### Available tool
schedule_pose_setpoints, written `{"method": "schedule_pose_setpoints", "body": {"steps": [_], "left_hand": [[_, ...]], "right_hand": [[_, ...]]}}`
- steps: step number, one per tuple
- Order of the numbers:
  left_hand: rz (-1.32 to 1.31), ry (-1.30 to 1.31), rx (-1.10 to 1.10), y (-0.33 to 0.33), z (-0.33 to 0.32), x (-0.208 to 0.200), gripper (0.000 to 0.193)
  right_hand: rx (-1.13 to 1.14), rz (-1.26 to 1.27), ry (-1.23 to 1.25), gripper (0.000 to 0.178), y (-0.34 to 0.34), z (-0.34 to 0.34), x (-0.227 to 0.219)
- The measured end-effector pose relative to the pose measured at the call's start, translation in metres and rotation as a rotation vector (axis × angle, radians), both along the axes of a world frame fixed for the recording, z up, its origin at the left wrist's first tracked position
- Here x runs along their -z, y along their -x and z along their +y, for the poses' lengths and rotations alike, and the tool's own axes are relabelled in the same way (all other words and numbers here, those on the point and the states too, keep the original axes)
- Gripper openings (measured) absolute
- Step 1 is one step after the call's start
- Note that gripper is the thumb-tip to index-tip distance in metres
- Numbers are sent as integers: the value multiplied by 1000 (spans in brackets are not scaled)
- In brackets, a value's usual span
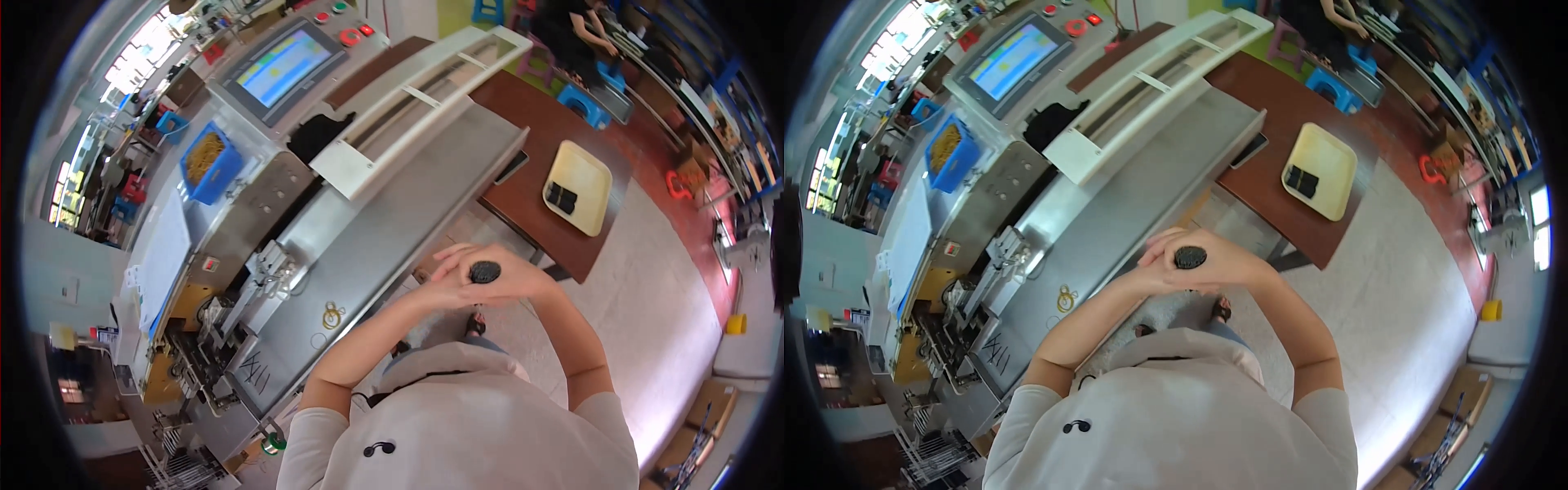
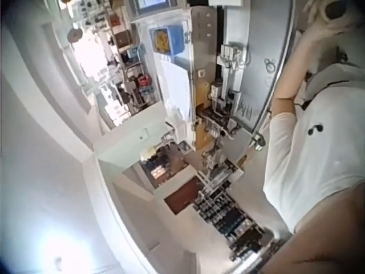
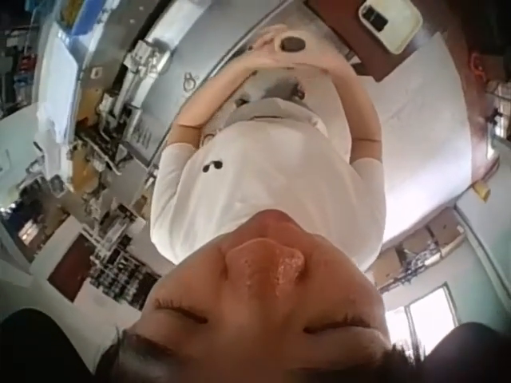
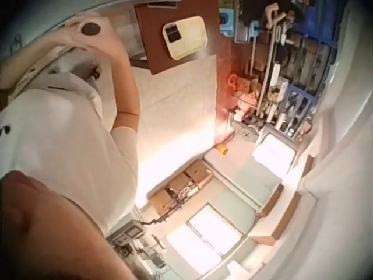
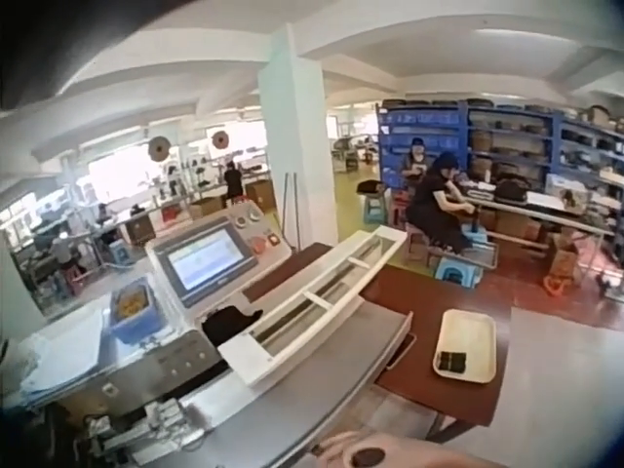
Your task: Assembling electronic components at a production floor workstation.
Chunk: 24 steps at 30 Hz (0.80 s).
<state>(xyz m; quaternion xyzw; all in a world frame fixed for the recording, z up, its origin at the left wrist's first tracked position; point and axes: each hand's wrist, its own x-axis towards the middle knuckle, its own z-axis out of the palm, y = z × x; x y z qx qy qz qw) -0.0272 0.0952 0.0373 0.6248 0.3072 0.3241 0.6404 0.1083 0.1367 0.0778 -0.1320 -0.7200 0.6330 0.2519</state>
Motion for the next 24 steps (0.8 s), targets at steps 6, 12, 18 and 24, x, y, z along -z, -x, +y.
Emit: {"method": "schedule_pose_setpoints", "body": {"steps": [6, 12, 18, 24], "left_hand": [[216, -368, -486, 71, 31, 99, 26], [423, -340, -594, 105, 58, 122, 28], [306, -455, -602, 121, 43, 134, 26], [294, -475, -732, 132, 49, 140, 25]], "right_hand": [[265, -184, -436, 31, 57, 13, 48], [393, -453, -986, 67, 136, -3, 54], [241, -491, -1143, 72, 168, 3, 101], [284, -493, -1153, 72, 179, 10, 94]]}}
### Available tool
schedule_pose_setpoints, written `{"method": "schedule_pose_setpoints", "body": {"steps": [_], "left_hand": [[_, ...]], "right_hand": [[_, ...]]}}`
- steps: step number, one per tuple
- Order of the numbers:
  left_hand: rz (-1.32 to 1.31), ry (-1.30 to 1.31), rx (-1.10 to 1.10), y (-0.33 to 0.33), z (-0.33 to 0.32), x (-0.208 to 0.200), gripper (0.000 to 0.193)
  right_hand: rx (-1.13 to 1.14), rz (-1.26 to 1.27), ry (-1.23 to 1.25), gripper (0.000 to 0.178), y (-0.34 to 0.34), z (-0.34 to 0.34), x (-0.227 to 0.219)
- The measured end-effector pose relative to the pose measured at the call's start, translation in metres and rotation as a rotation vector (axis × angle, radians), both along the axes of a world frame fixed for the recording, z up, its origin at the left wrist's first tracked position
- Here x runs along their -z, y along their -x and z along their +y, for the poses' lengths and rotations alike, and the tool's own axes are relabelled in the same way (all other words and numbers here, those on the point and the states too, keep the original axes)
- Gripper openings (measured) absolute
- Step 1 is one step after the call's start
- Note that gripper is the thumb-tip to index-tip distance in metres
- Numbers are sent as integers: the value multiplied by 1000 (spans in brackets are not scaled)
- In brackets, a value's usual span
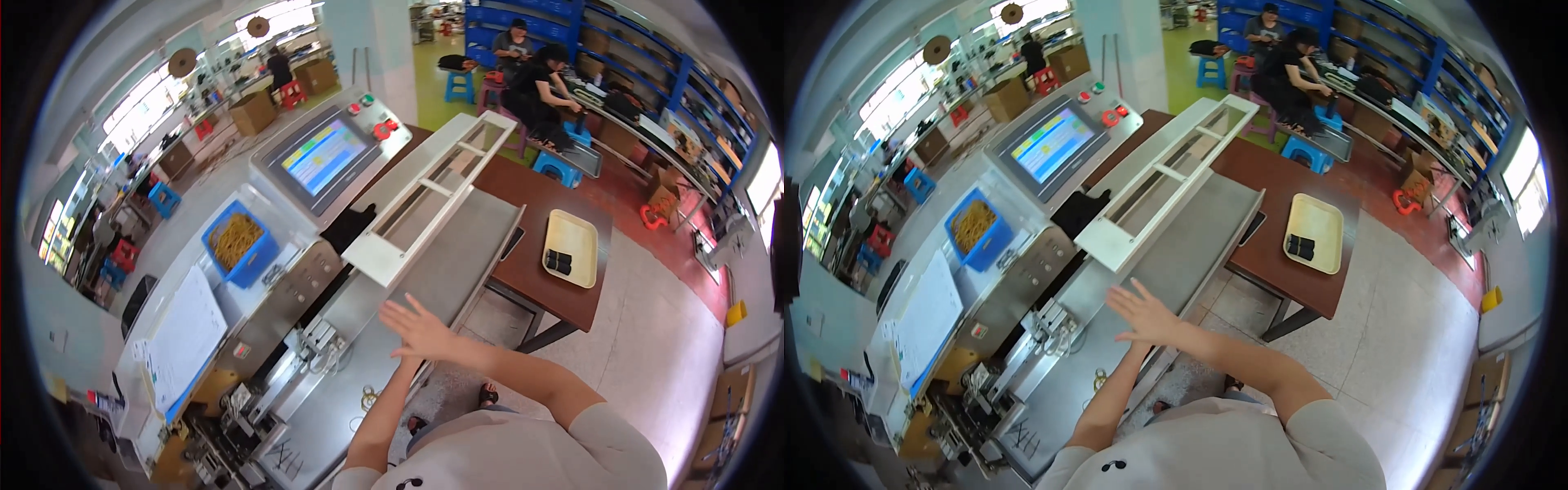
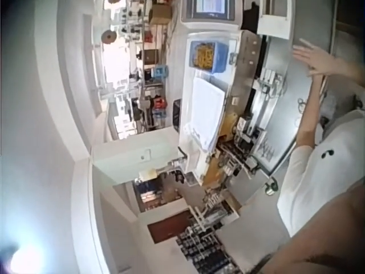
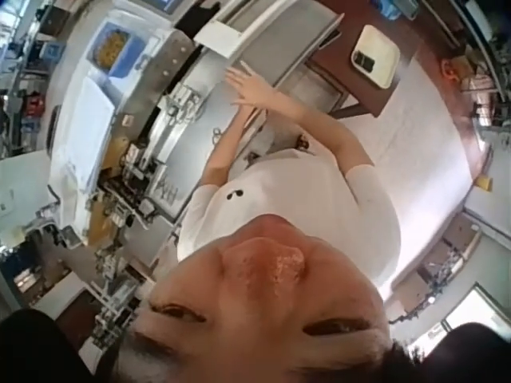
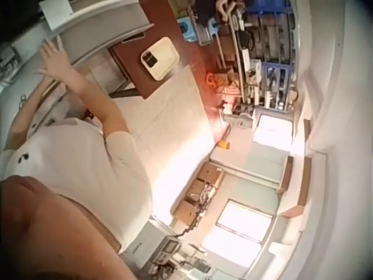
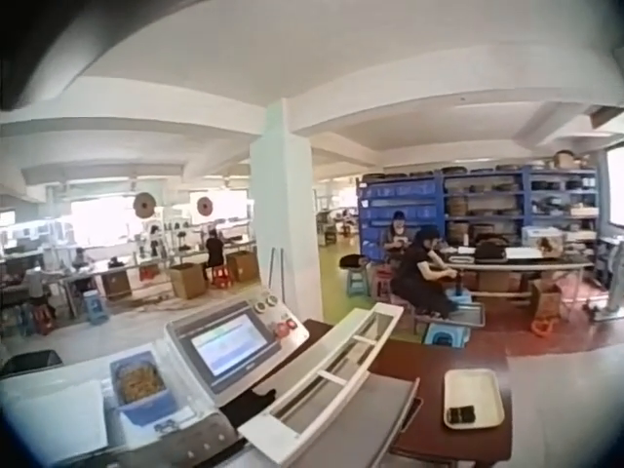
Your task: Assembling electronic components at a production floor workstation.
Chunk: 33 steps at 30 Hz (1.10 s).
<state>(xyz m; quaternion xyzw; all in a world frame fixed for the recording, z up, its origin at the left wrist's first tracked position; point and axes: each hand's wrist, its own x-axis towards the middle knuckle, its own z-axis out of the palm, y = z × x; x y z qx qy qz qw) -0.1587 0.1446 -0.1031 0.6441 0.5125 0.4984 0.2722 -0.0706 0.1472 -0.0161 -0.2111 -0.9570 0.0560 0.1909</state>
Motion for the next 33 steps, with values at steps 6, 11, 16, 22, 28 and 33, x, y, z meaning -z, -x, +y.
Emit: {"method": "schedule_pose_setpoints", "body": {"steps": [6, 11, 16, 22, 28, 33], "left_hand": [[-2, -60, -132, 2, 2, -3, 24], [9, -161, -136, -5, -17, 10, 23], [-17, -192, -204, -12, -40, 27, 22], [-1670, 422, -346, 31, -97, -83, 20], [-1853, 155, -410, 87, -251, -72, 17], [-1997, 23, -608, 77, -323, -62, 12]], "right_hand": [[0, -59, 0, 70, -9, 2, 17], [8, -15, -28, 67, -10, 3, 17], [26, 120, 18, 57, -13, -11, -1], [193, 434, 315, 38, -49, -13, -7], [49, 349, 607, 23, -20, -46, 48], [-170, 65, 637, 18, 40, -78, 72]]}}
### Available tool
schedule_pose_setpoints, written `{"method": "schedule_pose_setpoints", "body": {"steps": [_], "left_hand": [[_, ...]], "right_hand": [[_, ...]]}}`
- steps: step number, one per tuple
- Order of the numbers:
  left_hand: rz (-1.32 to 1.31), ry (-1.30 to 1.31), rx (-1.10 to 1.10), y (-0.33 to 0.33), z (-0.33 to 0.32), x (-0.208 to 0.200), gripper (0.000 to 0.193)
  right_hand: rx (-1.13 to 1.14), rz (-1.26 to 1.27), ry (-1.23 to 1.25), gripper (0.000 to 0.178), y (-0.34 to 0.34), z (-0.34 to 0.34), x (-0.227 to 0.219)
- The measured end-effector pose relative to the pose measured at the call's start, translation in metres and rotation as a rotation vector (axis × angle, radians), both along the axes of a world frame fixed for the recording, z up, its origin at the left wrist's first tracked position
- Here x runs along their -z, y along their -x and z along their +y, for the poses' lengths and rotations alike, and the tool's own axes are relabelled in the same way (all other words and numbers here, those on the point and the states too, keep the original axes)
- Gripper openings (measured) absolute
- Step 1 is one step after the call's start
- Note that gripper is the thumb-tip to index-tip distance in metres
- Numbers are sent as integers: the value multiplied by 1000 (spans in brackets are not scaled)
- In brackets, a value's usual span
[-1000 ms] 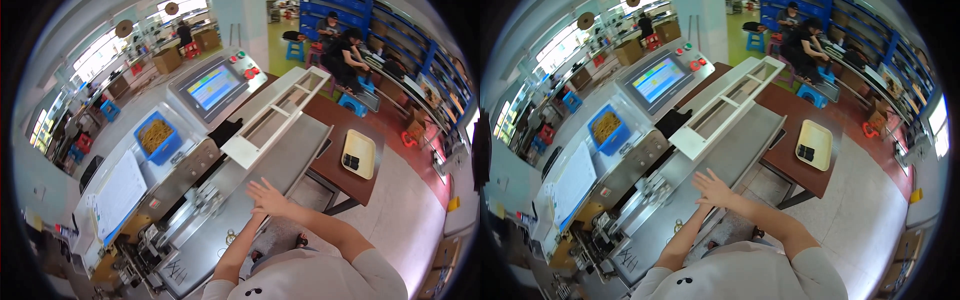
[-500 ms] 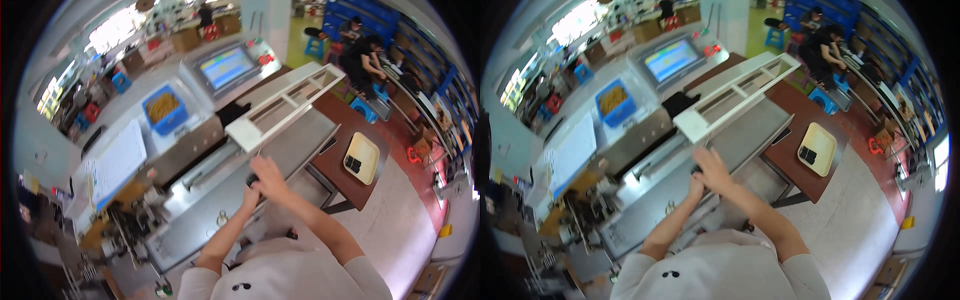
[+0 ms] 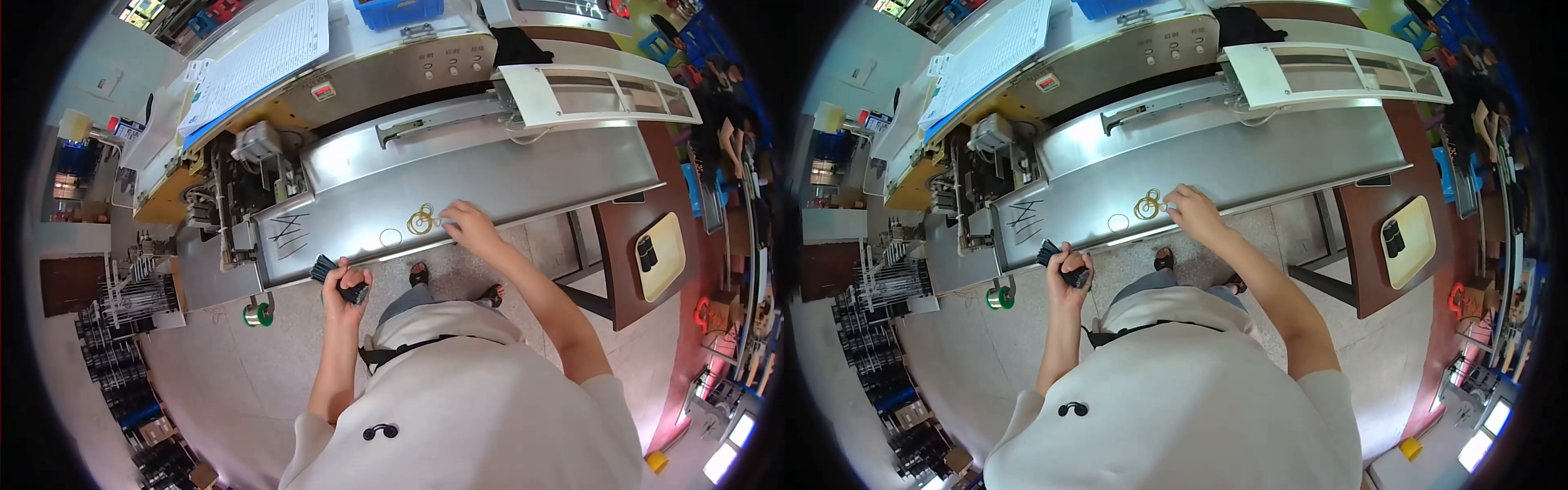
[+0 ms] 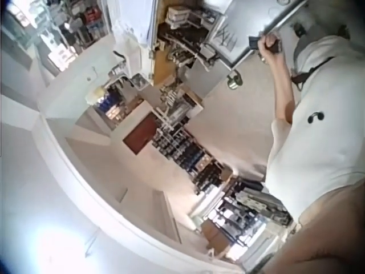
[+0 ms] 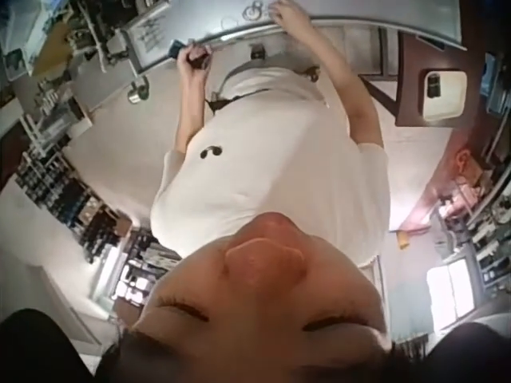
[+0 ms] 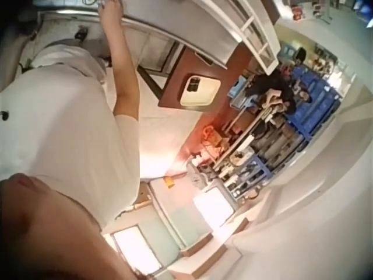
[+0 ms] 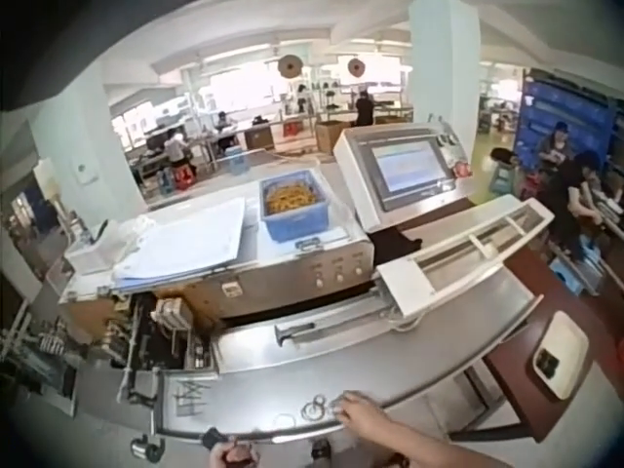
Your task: Assembling electronic components at a production floor workstation.
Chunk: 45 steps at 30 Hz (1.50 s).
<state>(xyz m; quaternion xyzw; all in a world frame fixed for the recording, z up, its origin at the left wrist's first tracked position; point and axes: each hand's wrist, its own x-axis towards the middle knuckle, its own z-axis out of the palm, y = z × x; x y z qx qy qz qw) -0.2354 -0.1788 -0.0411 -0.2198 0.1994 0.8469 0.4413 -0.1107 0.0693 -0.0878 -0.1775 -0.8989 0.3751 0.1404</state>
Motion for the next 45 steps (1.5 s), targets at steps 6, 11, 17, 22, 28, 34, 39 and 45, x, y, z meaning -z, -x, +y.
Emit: {"method": "schedule_pose_setpoints", "body": {"steps": [6, 11, 17, 22, 28, 34, 39, 45], "left_hand": [[89, -24, 10, 1, 2, -19, 9], [225, 65, 173, 10, 16, -24, 12], [290, 134, 414, 19, 47, -28, 15], [380, 182, 631, 13, 82, -32, 21], [505, 143, 848, -4, 114, -38, 32], [431, -21, 1089, -34, 156, -48, 33], [263, -185, 1302, -72, 183, -53, 31], [192, -232, 1509, -116, 204, -44, 25]], "right_hand": [[-46, -250, -354, 15, 40, -10, 10], [71, -341, -42, 14, 47, -3, -7], [150, -389, 350, 17, 45, 7, -49], [152, -45, 742, 16, 21, 10, -11], [252, 84, 1002, 12, -28, -13, -73], [573, 121, 624, 8, -92, -28, -88], [802, 330, 503, 8, -142, -26, -90], [1018, 452, 900, 16, -178, -28, -94]]}}
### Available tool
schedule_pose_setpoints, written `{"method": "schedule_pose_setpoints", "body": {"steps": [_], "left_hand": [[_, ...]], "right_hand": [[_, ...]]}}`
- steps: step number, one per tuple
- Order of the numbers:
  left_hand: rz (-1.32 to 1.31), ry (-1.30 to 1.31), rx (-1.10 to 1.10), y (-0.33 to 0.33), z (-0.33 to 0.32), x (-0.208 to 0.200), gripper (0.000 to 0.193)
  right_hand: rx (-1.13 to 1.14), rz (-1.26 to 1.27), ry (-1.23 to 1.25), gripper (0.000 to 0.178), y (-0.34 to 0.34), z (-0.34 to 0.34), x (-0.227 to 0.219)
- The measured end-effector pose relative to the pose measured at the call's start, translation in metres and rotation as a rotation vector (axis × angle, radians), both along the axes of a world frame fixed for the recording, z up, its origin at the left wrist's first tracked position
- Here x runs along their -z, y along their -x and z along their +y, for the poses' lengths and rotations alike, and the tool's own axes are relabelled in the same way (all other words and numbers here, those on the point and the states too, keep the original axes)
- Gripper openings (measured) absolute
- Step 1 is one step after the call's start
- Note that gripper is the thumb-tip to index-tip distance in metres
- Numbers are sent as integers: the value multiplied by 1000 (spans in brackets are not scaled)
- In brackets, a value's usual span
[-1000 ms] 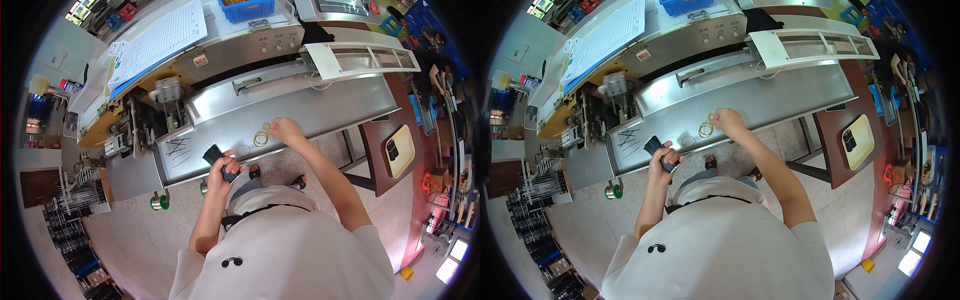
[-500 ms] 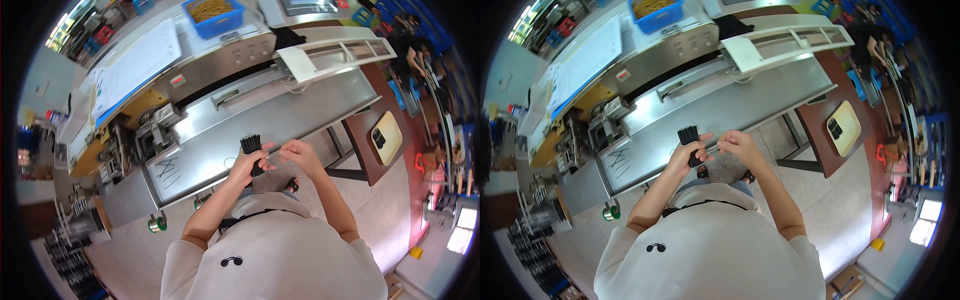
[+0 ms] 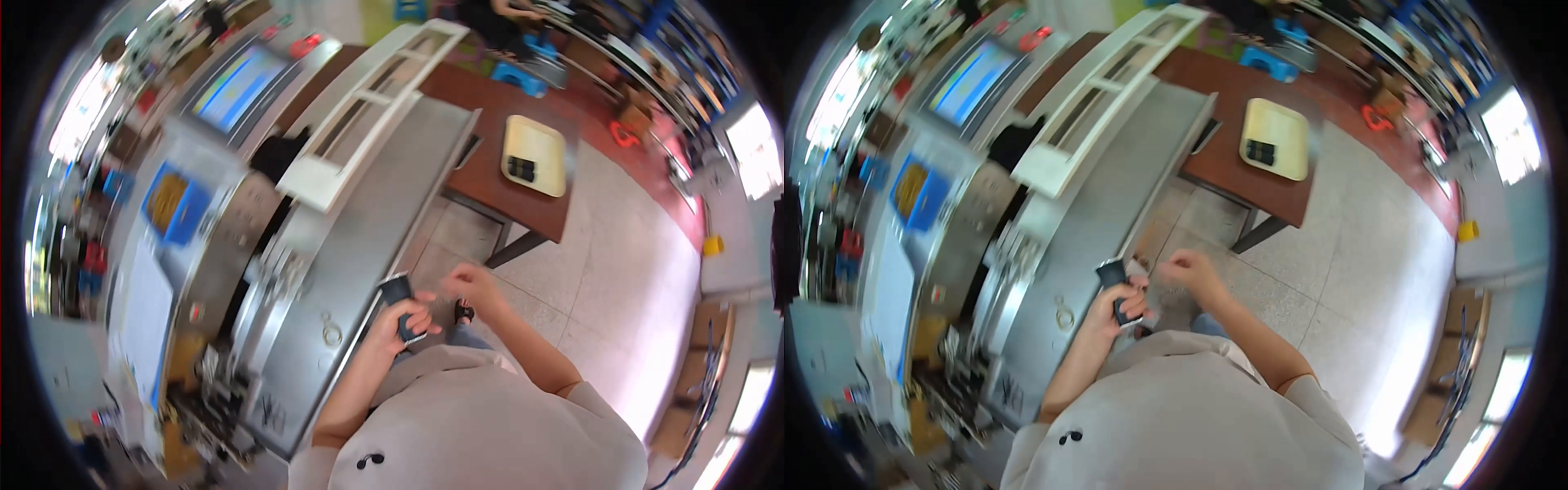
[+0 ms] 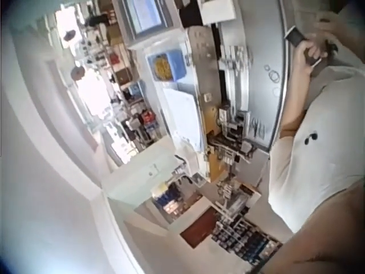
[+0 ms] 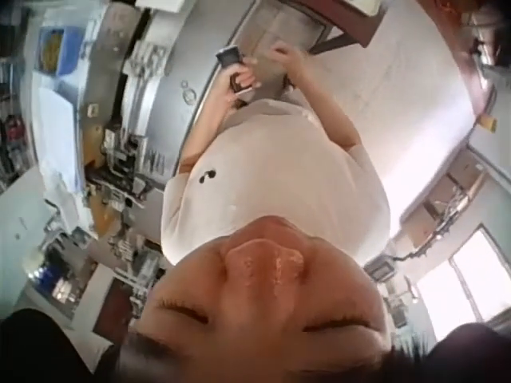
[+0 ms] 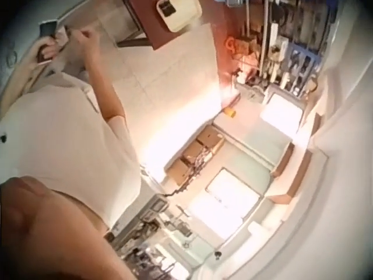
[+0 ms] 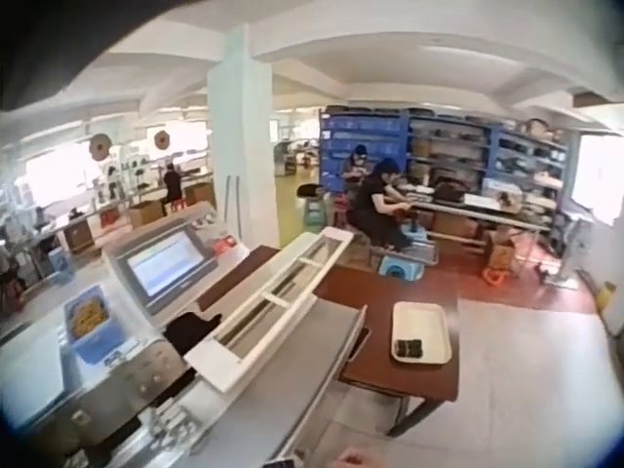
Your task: Assembling electronic components at a production floor workstation.
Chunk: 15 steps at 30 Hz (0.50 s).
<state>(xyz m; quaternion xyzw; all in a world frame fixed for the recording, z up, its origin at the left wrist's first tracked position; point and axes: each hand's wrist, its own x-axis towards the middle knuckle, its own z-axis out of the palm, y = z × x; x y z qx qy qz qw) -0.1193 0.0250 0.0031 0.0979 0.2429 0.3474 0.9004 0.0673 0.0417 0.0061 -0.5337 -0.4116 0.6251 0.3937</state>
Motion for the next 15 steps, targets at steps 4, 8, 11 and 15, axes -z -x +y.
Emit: {"method": "schedule_pose_setpoints", "body": {"steps": [4, 8, 11, 15], "left_hand": [[140, -2, 37, -23, 3, -1, 22], [181, -59, 113, -40, 4, -1, 21], [244, -175, 222, -61, 10, -11, 23], [296, -247, 259, -97, 26, -10, 22]], "right_hand": [[-2, 71, 150, 16, -18, 0, -5], [42, 502, 194, 14, -38, 2, -11], [-29, 333, -169, 18, -63, 5, -2], [-111, 109, -329, 28, -99, 14, -6]]}}
